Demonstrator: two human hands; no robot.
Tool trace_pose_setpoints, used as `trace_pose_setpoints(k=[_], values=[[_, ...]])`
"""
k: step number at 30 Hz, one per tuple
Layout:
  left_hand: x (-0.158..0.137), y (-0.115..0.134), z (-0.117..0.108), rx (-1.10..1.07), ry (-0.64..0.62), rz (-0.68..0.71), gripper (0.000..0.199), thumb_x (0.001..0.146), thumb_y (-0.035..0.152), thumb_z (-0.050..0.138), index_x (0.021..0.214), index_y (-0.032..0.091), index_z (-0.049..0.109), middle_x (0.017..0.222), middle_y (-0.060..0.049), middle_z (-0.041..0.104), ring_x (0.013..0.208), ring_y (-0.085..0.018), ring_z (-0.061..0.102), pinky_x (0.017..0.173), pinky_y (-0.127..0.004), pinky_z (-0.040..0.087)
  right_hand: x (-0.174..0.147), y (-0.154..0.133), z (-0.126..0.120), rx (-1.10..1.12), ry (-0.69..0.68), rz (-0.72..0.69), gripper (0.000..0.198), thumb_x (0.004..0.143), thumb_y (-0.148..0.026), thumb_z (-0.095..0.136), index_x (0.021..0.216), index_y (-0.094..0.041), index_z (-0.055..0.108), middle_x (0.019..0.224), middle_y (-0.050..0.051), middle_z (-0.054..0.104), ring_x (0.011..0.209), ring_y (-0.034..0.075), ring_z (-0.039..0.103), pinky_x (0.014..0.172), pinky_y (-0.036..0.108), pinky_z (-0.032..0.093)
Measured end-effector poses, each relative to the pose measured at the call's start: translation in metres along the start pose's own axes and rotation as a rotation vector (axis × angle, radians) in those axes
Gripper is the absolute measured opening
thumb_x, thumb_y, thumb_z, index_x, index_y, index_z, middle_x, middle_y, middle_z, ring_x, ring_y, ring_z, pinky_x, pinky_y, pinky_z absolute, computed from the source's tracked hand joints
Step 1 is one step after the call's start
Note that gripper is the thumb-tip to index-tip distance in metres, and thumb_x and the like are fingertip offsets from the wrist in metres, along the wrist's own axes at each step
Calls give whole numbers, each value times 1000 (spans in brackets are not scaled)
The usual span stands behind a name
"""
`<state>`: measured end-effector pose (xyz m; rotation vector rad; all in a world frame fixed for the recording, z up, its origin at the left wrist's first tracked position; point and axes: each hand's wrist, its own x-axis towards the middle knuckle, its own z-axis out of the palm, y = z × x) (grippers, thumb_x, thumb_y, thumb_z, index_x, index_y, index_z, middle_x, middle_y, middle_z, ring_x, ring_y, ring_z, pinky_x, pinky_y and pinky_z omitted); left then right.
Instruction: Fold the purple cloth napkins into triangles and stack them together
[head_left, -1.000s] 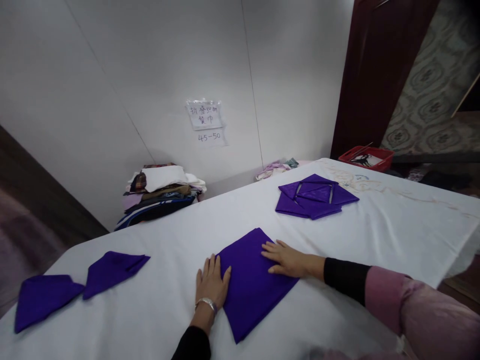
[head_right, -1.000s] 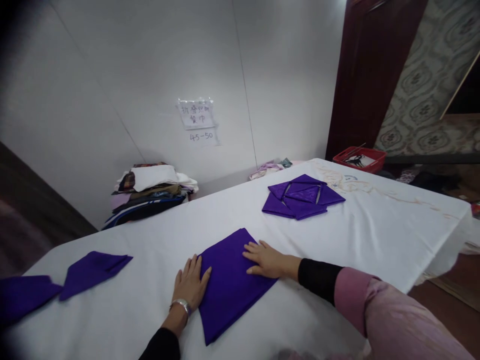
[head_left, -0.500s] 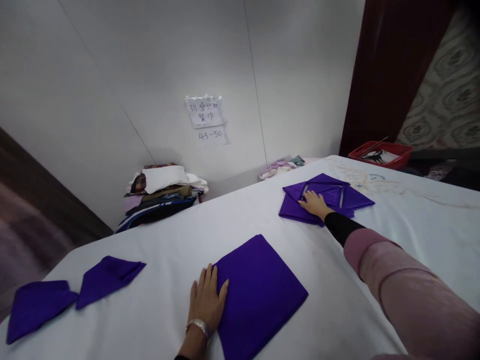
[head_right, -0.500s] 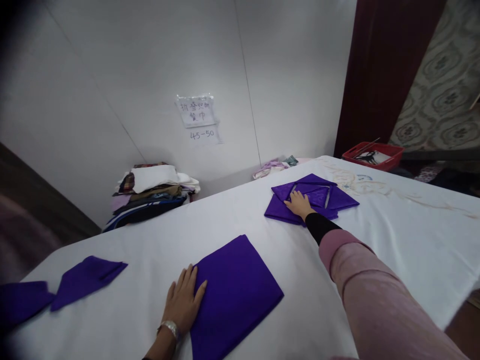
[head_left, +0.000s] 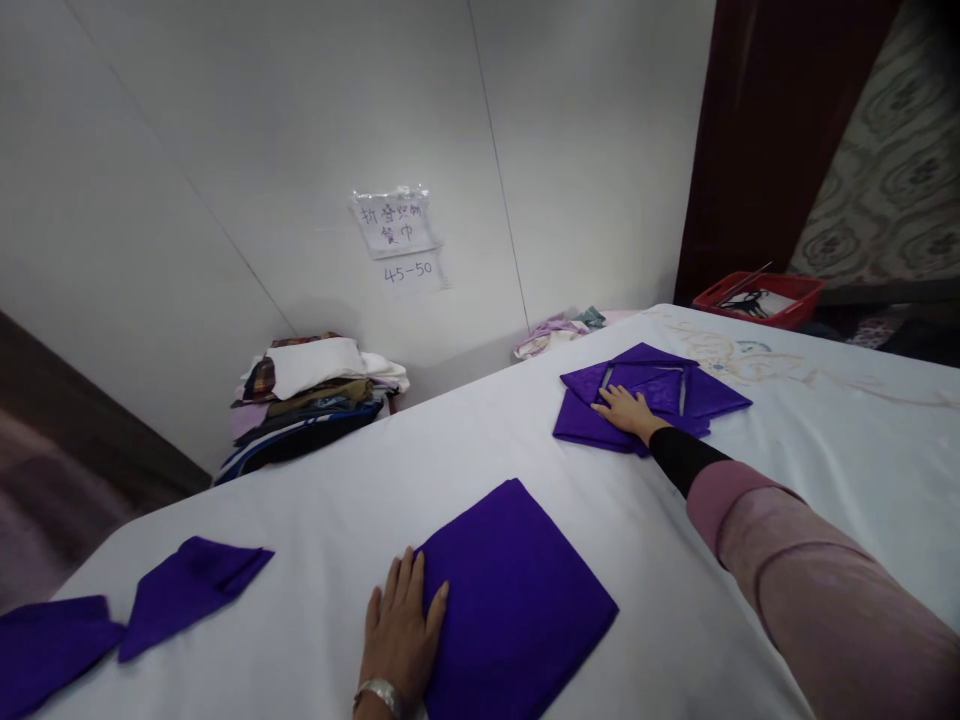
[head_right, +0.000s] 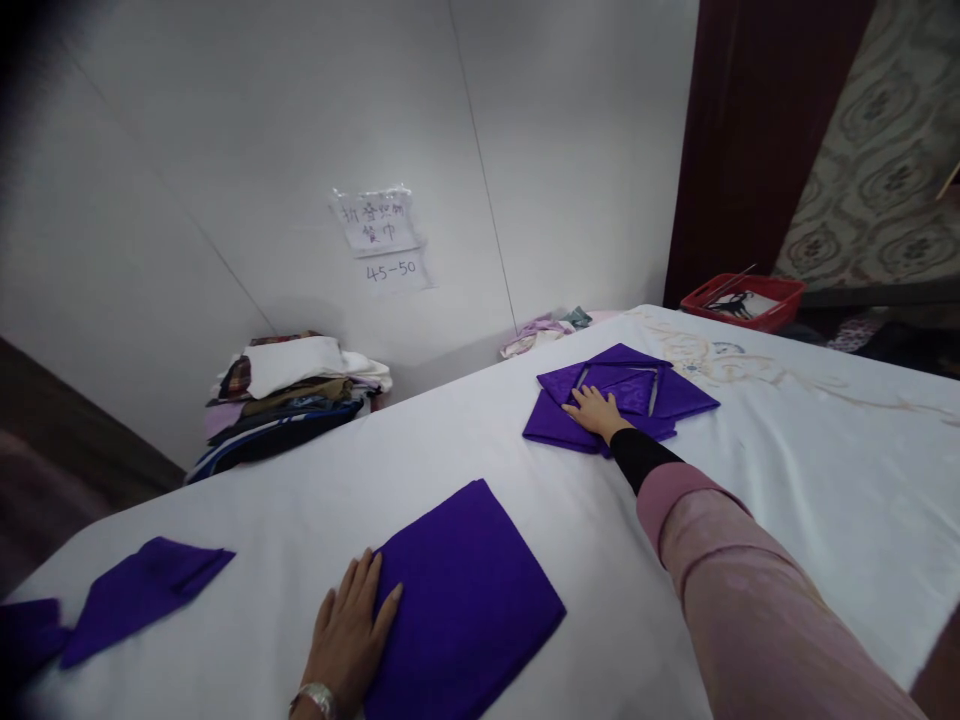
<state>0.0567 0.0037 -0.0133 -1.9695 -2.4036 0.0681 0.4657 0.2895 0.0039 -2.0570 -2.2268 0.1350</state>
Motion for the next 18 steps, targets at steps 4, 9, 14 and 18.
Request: trace_pose_setpoints(k=[4, 9, 14, 18], values=[[0, 0, 0, 21, -9, -1, 60, 87, 39, 29, 141, 11, 28, 150, -6, 19, 138, -24, 14, 111, -46, 17, -8, 1, -6, 13, 7, 10, 61, 89, -54, 27, 138, -18, 33, 146, 15, 29, 134, 30, 23, 102, 57, 19], [-1, 3, -4, -11, -15, 1, 60, 88, 39, 28, 140, 11, 29, 149, -7, 21, 138, -24, 16, 110, -47, 18, -20, -5, -18, 29, 50, -2, 59, 90, -51, 27, 138, -17, 33, 146, 16, 29, 134, 30, 22, 102, 57, 18], [-1, 6, -8, -54, -7, -7, 61, 89, 42, 27, 141, 11, 28, 150, -8, 22, 138, -25, 16, 110, -47, 17, -58, -48, -32, 39, 96, -153, 60, 91, -50, 28, 141, -17, 30, 149, 12, 23, 137, 25, 14, 107, 49, 12], [0, 6, -9, -73, -6, -4, 61, 89, 43, 27, 141, 11, 29, 149, -9, 22, 138, -25, 17, 110, -47, 18, -130, -122, -32, 177, -13, -563, 66, 90, -56, 29, 141, -15, 30, 148, 14, 25, 137, 24, 16, 109, 48, 8]])
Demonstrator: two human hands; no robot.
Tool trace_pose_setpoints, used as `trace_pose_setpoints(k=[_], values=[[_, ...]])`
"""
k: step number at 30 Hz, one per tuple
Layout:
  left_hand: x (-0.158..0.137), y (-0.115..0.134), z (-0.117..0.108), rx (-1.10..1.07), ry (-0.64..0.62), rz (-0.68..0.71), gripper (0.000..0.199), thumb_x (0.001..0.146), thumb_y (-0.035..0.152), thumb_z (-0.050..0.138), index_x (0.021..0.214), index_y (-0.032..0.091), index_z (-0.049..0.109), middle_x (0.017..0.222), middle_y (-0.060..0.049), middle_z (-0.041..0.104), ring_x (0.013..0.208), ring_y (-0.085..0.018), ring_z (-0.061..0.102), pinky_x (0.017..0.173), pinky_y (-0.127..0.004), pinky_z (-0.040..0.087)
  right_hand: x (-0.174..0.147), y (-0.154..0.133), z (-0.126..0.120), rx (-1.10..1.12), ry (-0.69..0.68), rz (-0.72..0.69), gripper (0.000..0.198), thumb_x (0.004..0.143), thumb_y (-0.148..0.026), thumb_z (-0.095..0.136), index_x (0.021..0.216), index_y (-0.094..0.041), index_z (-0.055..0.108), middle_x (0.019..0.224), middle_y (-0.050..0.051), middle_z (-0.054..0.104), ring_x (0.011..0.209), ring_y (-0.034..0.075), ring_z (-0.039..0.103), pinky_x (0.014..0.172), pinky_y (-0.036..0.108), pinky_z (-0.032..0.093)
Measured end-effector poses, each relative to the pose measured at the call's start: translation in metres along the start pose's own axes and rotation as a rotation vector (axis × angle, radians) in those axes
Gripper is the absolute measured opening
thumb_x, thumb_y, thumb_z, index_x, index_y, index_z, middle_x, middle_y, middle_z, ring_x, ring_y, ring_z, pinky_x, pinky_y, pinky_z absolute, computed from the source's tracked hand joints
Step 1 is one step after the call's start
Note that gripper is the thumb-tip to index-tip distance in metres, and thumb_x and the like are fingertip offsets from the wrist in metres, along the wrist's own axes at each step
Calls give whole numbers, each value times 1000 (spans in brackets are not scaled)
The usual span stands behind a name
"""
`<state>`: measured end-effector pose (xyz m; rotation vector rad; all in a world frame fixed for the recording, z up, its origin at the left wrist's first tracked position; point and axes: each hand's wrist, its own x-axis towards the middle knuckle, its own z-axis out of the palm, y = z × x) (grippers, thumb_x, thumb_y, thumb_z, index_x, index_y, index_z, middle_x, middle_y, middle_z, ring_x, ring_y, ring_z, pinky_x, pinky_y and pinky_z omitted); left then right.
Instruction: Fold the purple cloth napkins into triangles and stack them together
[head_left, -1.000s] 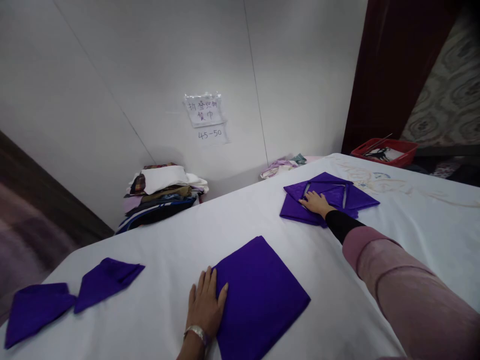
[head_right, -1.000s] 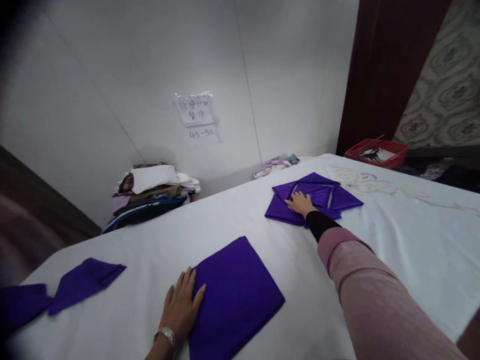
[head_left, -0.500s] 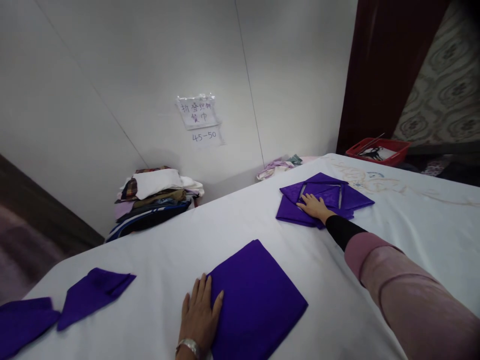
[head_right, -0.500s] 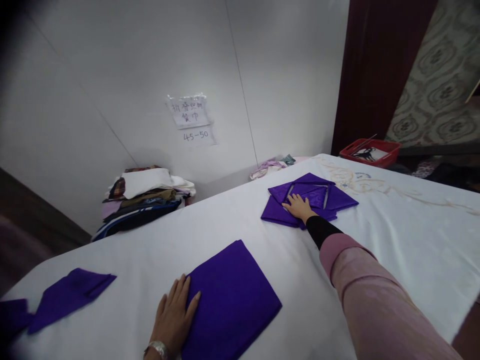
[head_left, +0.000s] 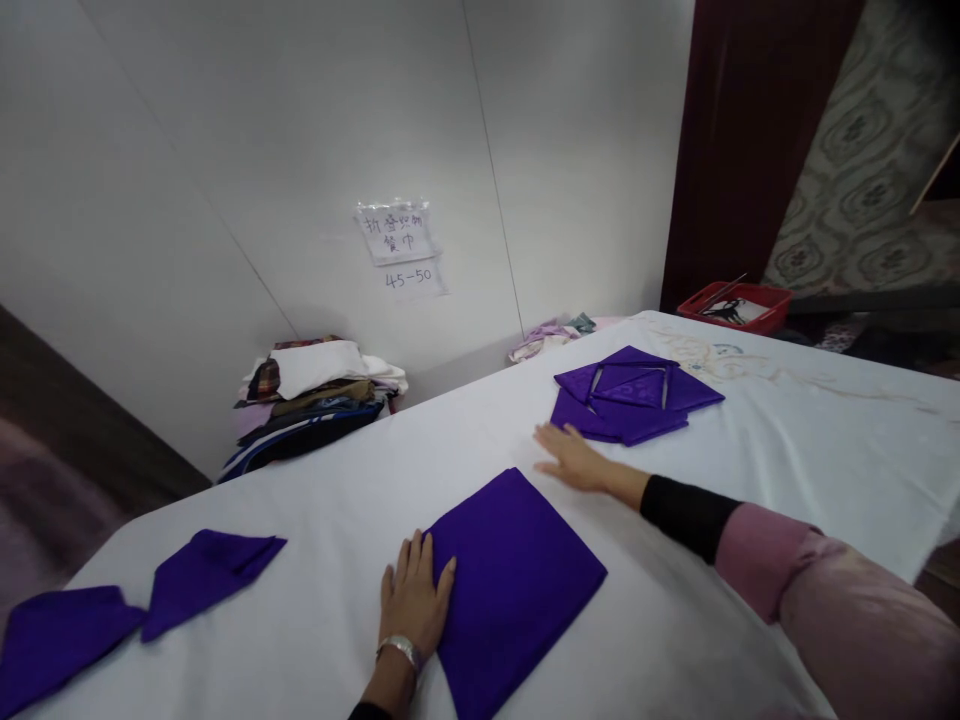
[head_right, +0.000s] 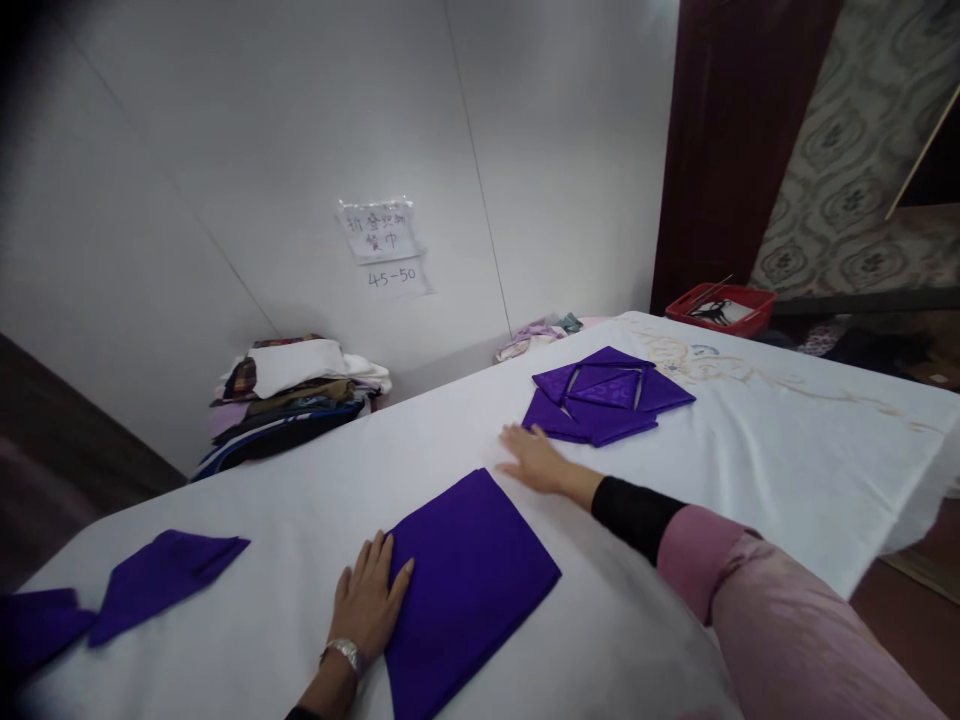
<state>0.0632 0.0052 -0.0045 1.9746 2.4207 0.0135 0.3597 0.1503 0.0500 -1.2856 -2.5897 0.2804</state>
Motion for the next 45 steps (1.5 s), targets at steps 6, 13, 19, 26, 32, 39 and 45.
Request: trace_pose_setpoints(k=[6, 13, 19, 26, 32, 39, 45], values=[[0, 1, -5, -16, -17, 8, 59, 89, 42, 28, 140, 12, 30, 149, -10, 22, 138, -26, 17, 109, -48, 19, -27, -124, 40, 218, -196, -440, 74, 86, -61, 36, 143, -15, 26, 148, 15, 23, 138, 26, 12, 109, 50, 3], [-1, 1, -6, -21, -12, 7, 61, 89, 44, 27, 141, 13, 27, 150, -8, 20, 138, -24, 17, 109, -48, 17, -36, -115, 63, 170, -206, -384, 73, 87, -61, 34, 142, -14, 28, 148, 17, 24, 137, 27, 13, 108, 52, 2], [-2, 2, -7, -22, -27, 8, 64, 89, 50, 24, 142, 13, 26, 151, -8, 18, 138, -25, 15, 110, -48, 16, -64, -59, 44, 110, -190, -181, 73, 87, -63, 29, 143, -17, 26, 149, 15, 22, 137, 27, 13, 108, 52, 4], [0, 2, -5, -24, -12, 14, 65, 89, 52, 22, 141, 13, 27, 150, -9, 19, 138, -25, 15, 109, -49, 17, -56, -73, 26, 88, -164, -134, 78, 86, -66, 21, 143, -13, 25, 150, 15, 17, 138, 26, 9, 109, 49, 4], [-7, 6, -11, -42, -37, 10, 63, 90, 51, 21, 142, 15, 27, 151, -8, 19, 138, -25, 15, 110, -48, 16, 3, -133, 59, 87, -213, -349, 76, 86, -66, 23, 143, -15, 26, 149, 12, 23, 138, 25, 13, 110, 47, 6], [-10, 9, -10, -109, -35, 2, 66, 88, 56, 19, 141, 17, 27, 151, -7, 20, 139, -24, 13, 111, -48, 11, 37, -78, 71, -1, -193, -132, 68, 88, -61, 26, 141, -18, 32, 149, 13, 24, 137, 28, 17, 108, 51, 9], [-11, 7, -4, -174, -13, 14, 69, 88, 58, 18, 141, 15, 27, 151, -7, 18, 139, -24, 11, 112, -48, 8, 16, -16, 50, -30, -148, 131, 68, 89, -58, 18, 140, -16, 31, 147, 15, 27, 136, 30, 19, 106, 55, 18]])
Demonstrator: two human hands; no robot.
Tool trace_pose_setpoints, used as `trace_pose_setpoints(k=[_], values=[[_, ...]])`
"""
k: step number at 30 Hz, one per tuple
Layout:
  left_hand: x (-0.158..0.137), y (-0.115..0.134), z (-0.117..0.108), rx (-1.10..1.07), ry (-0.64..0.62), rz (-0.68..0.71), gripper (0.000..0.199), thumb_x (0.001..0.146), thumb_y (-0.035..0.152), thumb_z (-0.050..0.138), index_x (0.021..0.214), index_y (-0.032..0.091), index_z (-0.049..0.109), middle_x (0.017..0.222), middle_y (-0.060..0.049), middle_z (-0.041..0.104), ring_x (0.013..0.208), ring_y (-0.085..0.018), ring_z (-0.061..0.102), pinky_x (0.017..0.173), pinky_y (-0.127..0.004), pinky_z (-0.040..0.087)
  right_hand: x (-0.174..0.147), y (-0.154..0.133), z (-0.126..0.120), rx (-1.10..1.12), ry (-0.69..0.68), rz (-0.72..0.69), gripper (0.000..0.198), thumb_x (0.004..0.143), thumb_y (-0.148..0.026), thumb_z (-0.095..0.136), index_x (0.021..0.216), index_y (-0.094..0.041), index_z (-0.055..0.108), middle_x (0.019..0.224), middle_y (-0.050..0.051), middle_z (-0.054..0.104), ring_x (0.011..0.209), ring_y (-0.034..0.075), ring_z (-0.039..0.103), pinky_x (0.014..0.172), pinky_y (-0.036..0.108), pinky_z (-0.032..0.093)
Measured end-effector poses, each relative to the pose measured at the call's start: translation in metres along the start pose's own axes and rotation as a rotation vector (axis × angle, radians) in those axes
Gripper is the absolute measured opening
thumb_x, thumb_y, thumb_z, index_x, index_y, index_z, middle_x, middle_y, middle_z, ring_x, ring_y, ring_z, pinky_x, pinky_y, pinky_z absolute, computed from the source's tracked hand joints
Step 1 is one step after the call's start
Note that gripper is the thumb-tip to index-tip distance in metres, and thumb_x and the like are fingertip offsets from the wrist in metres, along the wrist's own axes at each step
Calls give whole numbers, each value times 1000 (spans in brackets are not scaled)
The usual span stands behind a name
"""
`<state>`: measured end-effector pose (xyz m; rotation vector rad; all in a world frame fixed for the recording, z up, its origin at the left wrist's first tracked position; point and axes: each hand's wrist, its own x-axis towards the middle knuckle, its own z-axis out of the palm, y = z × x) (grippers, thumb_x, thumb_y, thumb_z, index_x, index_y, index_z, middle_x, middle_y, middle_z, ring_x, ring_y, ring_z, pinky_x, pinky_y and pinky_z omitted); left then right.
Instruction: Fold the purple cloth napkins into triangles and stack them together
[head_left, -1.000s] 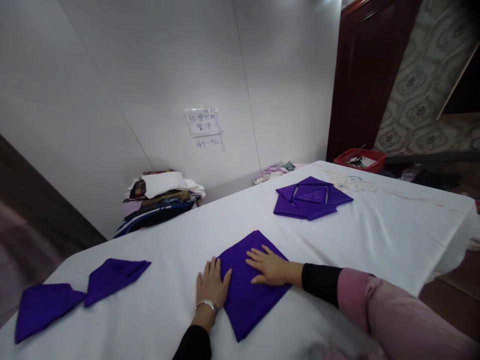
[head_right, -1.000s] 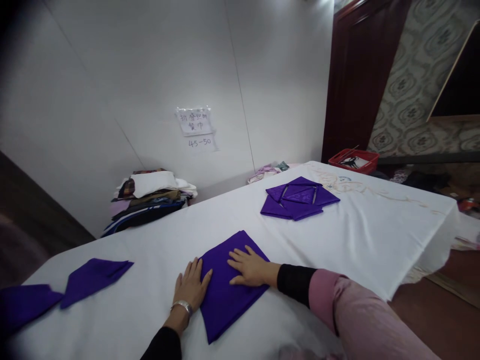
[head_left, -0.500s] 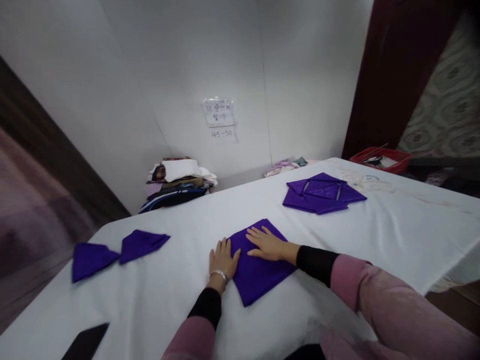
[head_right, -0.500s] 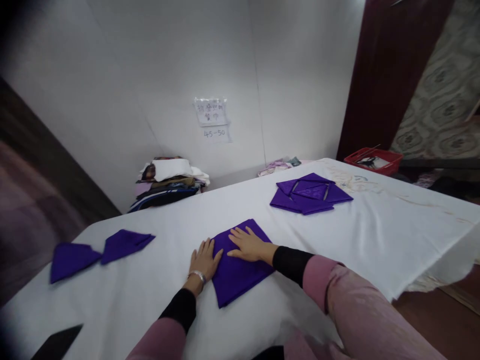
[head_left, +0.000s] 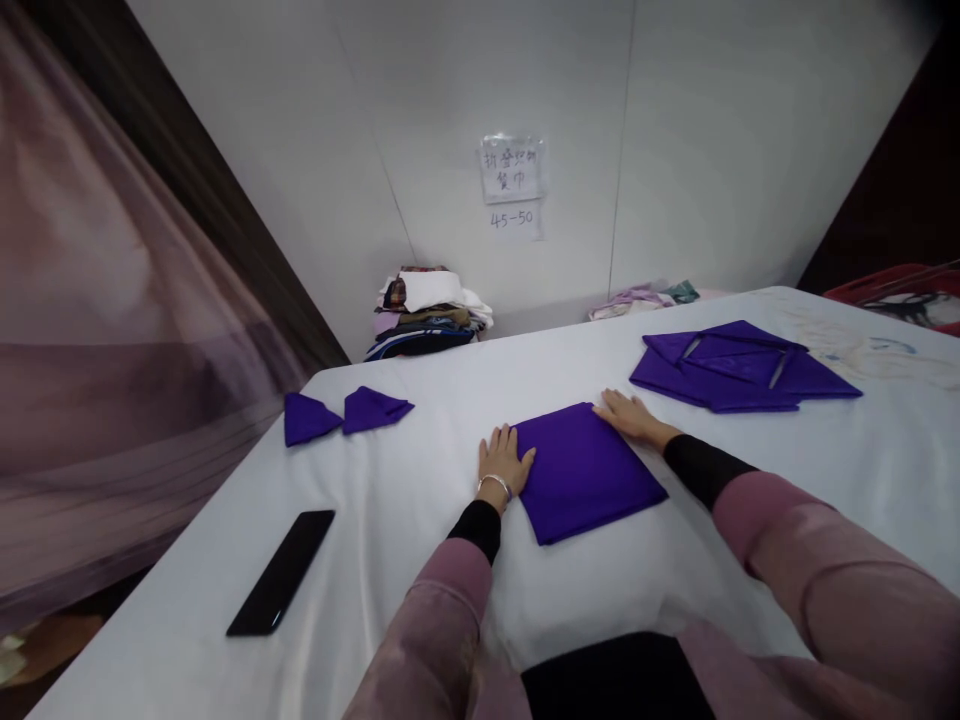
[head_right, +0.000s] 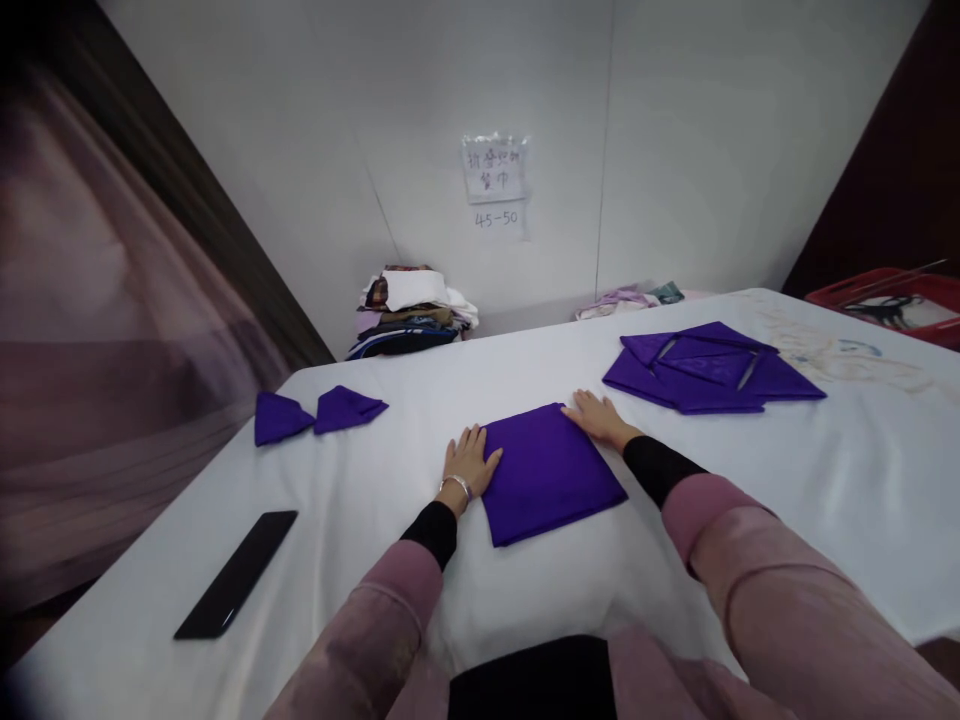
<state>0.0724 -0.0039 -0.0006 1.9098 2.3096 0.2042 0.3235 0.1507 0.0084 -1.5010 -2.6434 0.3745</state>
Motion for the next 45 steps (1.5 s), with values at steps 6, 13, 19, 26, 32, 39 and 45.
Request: trace_pose_setpoints(k=[6, 13, 19, 26, 32, 39, 45], values=[[2, -4, -4, -169, 22, -9, 69, 88, 59, 22, 142, 15, 23, 152, -11, 12, 139, -23, 12, 112, -47, 9, -76, -7, 15, 132, 28, -129, 64, 89, -58, 23, 140, -21, 33, 146, 10, 31, 136, 26, 18, 109, 50, 18], [-39, -6, -12, -352, 143, 83, 57, 88, 45, 39, 136, 14, 35, 149, -14, 24, 136, -23, 23, 110, -44, 23, -156, -23, 22, 203, 56, -319, 60, 89, -52, 37, 142, -24, 30, 147, 7, 28, 136, 25, 18, 110, 51, 15], [-124, 22, -13, -248, 38, 396, 55, 87, 45, 43, 136, 21, 36, 148, -9, 29, 137, -23, 21, 111, -47, 18, -159, -18, 22, 188, 128, -334, 58, 90, -49, 38, 142, -26, 29, 146, 7, 31, 135, 26, 21, 109, 51, 20], [-152, 29, -6, -110, -95, 453, 67, 88, 57, 31, 141, 17, 26, 149, -10, 25, 139, -23, 13, 112, -50, 11, -165, -39, 43, 76, -41, -526, 64, 86, -54, 41, 143, -32, 22, 148, 3, 25, 136, 27, 18, 108, 55, 16], [-154, 31, -10, -87, -55, 445, 69, 87, 58, 33, 141, 16, 26, 149, -11, 23, 139, -24, 9, 112, -50, 12, -163, -40, 33, 93, -59, -542, 64, 87, -54, 40, 144, -33, 19, 149, 3, 23, 135, 28, 18, 108, 55, 16], [-172, 34, -6, -132, -6, 435, 64, 87, 56, 37, 135, 14, 35, 145, -13, 33, 138, -24, 17, 113, -47, 14, -131, -111, 5, 176, -212, -815, 63, 89, -52, 39, 144, -27, 22, 149, 5, 22, 137, 26, 16, 111, 50, 9], [-176, 29, 2, -146, -66, 391, 77, 83, 64, 36, 138, 11, 31, 143, -16, 35, 137, -26, 18, 112, -47, 17, -84, -140, 28, 167, -386, -986, 67, 87, -56, 40, 144, -25, 21, 150, 6, 21, 137, 24, 17, 111, 48, 0]])
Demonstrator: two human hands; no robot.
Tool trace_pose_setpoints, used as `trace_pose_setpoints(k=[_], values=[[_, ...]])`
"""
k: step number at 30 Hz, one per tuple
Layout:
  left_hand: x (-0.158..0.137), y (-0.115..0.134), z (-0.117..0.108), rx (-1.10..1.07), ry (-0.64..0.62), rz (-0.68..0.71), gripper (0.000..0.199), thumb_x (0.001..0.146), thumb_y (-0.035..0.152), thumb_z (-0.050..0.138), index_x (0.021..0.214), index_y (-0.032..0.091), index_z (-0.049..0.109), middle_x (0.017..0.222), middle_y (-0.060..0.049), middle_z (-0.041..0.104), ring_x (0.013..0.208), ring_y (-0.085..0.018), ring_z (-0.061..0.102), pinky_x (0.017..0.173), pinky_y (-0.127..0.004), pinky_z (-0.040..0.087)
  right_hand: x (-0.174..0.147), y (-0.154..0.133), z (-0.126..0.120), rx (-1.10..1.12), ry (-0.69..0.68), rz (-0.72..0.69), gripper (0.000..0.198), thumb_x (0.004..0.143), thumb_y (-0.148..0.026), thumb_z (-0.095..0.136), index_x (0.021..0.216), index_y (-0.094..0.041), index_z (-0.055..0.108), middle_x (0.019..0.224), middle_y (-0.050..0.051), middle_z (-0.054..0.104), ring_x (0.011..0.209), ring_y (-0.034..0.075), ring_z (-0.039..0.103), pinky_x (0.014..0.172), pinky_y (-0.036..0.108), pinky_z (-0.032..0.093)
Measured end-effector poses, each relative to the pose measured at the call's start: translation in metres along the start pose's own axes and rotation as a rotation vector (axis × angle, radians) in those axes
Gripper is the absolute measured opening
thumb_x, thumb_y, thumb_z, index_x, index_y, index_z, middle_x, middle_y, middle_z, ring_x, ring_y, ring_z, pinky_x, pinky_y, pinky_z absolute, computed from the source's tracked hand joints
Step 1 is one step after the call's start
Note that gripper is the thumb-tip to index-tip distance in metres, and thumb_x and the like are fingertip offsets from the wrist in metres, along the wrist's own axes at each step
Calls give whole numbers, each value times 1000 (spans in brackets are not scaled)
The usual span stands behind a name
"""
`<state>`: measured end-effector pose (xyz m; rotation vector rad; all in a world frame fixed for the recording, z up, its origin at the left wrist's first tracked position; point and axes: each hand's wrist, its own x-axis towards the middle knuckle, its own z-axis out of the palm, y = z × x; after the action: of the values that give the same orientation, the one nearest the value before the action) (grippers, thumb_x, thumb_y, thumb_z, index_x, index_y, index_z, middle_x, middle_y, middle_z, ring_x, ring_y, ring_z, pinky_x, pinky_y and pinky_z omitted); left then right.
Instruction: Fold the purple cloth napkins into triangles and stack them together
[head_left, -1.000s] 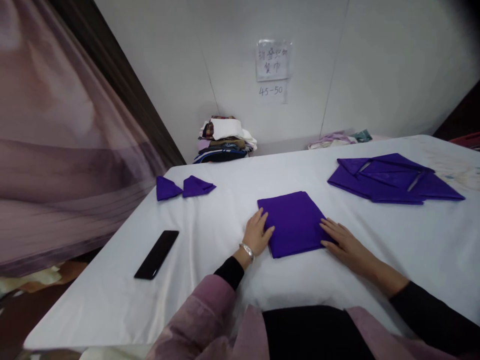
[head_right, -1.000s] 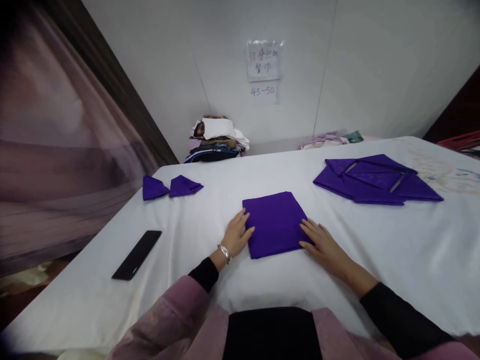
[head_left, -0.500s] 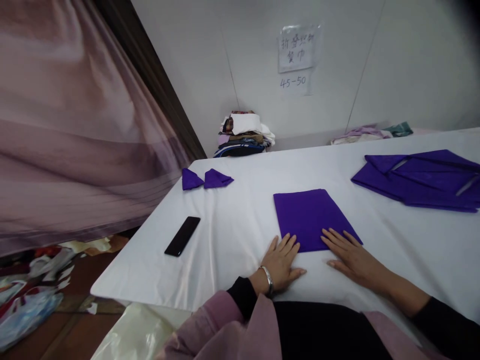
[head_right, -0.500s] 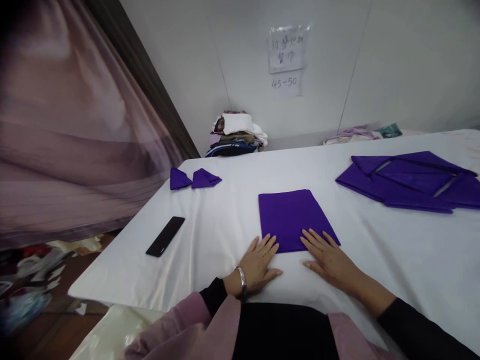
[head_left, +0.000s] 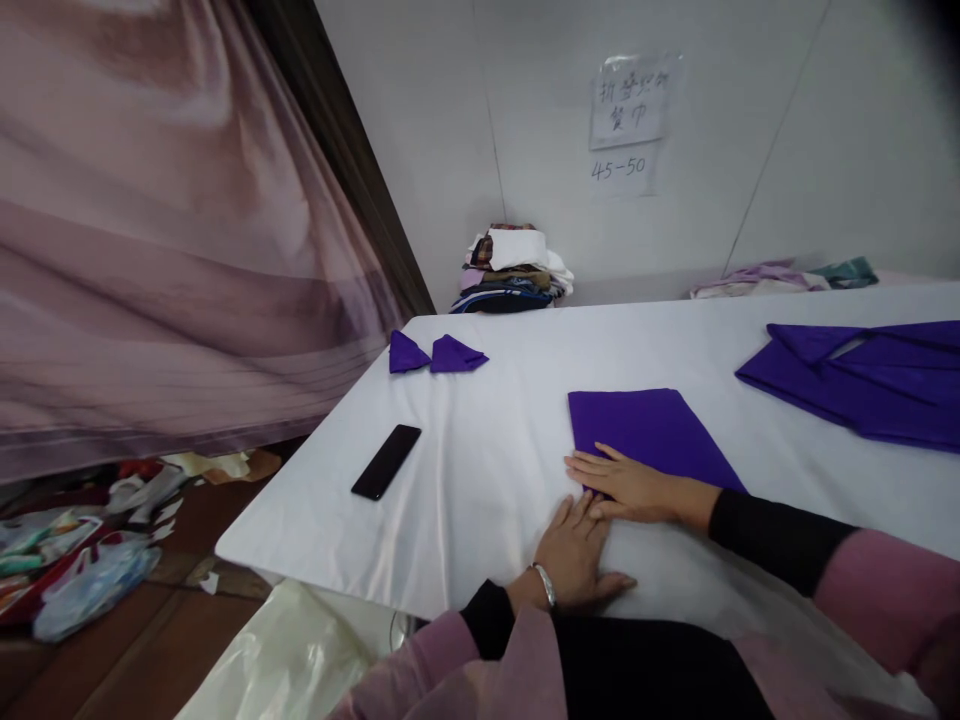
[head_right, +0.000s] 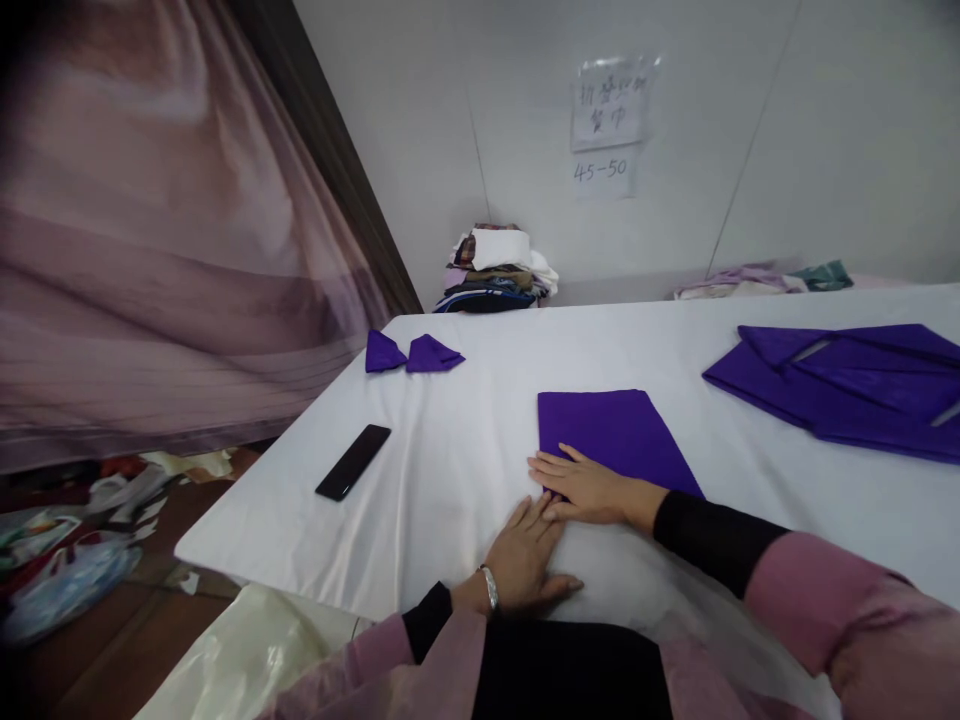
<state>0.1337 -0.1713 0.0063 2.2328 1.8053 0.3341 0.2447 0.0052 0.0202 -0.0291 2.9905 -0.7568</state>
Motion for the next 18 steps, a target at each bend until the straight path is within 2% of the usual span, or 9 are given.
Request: trace_pose_setpoints(k=[4, 13, 16, 18], values=[[0, 0, -3, -3, -30, 17, 82, 82, 68, 31, 139, 10, 30, 145, -17, 31, 137, -27, 20, 112, -48, 15, 20, 34, -6, -56, 31, 18, 66, 88, -57, 37, 144, -28, 19, 150, 3, 19, 137, 25, 16, 111, 48, -1], [0, -2, 0, 34, -7, 31, 81, 82, 68, 32, 139, 10, 30, 145, -16, 32, 137, -27, 20, 112, -51, 13, 80, 94, -35, -155, 114, 284, 66, 87, -60, 31, 142, -25, 28, 149, 3, 23, 137, 25, 16, 110, 49, 6], [0, -3, 1, 11, 13, 26, 71, 86, 61, 30, 138, 13, 33, 144, -14, 34, 136, -25, 22, 112, -52, 15, 82, 112, -46, -145, 200, 416, 67, 87, -58, 28, 142, -21, 30, 148, 5, 27, 136, 24, 22, 110, 43, 16], [1, -5, 0, -8, 33, 20, 62, 89, 55, 31, 138, 16, 32, 143, -11, 37, 135, -24, 26, 111, -53, 15, 69, 127, -55, -156, 262, 495, 66, 89, -54, 24, 142, -14, 29, 147, 9, 29, 134, 24, 27, 109, 38, 22]])
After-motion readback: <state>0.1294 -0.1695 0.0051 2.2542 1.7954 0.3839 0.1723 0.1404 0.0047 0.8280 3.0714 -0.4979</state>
